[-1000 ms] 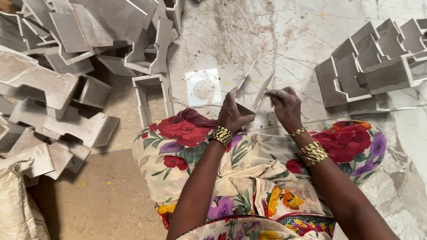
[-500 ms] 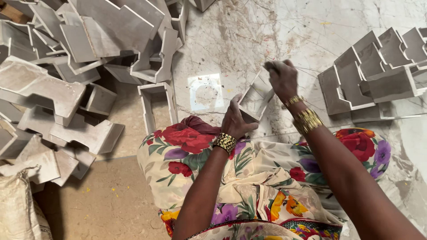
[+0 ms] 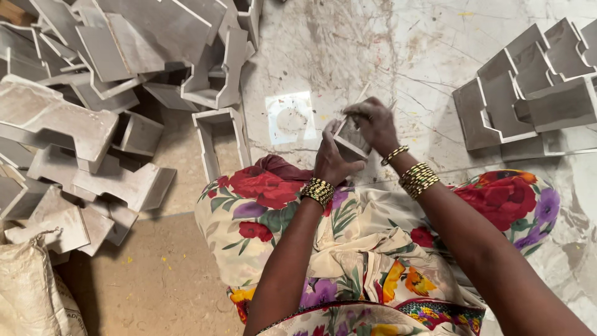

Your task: The person sits on the floor among piles of white plaster pieces and works on them one at a time, holding each piece and rubbing or scraping its edges and surfaces, then setting it back with the pile. The person repeats this finishing action on successive pieces throughout the episode.

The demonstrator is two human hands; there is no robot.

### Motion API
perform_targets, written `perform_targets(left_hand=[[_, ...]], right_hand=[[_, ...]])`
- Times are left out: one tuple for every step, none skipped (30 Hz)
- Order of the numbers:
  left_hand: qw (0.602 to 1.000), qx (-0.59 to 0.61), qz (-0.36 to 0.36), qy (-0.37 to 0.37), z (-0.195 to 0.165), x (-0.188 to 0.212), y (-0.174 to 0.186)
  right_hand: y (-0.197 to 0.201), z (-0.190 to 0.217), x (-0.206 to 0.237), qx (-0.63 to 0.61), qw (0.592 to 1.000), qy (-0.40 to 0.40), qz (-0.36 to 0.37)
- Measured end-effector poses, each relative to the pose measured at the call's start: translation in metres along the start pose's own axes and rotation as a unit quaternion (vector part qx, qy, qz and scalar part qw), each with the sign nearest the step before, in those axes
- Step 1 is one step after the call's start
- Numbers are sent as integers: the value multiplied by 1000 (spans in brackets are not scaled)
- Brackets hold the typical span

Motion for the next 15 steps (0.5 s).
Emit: perform_targets(left_hand=[[1000,-14,3,-13,-2,0,0],[1000,-16,1,-19,-3,0,1],[1000,-18,-3,-25,-4,0,2],[999,-18,-7,-29,-6,-1,4],[1000,-20,-2,-21,-5,-2,3],[1000,-25,5,-12,-4,-3,2],[999,-31,14,-4,-4,-3,2],[999,-26,27,29,2,-4,0],[997,-18,40,62,7,-4,-1],[994,-9,55,93,12,-3,-4],[997,-15,45,66,5,-4,-1],[998,-23,33,40,0,-5,2],[999,-34,20,17,-5,-4,6],[999,-30,24,21,-4,-4,7],[999,-24,29,22,-3,-4,7]], right_hand=[[-2,12,1,-19,998,55,15],[-4,25,5,-36,993,112,29],[-5,24,8,-28,995,92,41],[-5,22,12,-20,996,71,55],[-6,20,17,-14,996,45,72],[-4,25,22,-32,994,57,84],[0,29,26,-50,992,67,93],[4,32,30,-65,990,75,99],[4,39,35,-12,986,114,121],[4,44,40,42,977,152,143],[4,49,45,94,963,192,164],[7,49,50,123,953,214,178],[11,50,56,148,941,237,193],[16,50,64,172,927,261,207],[17,43,72,203,914,252,243]])
Point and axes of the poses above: each hand's wrist, its own x-axis away from the middle knuckle, its own y-axis out of the back of the hand, z = x × y, the point moved 10 cm from there along -x, towards the middle knuckle, and after that the axes turned 2 degrees about x, right-handed, at the moved point
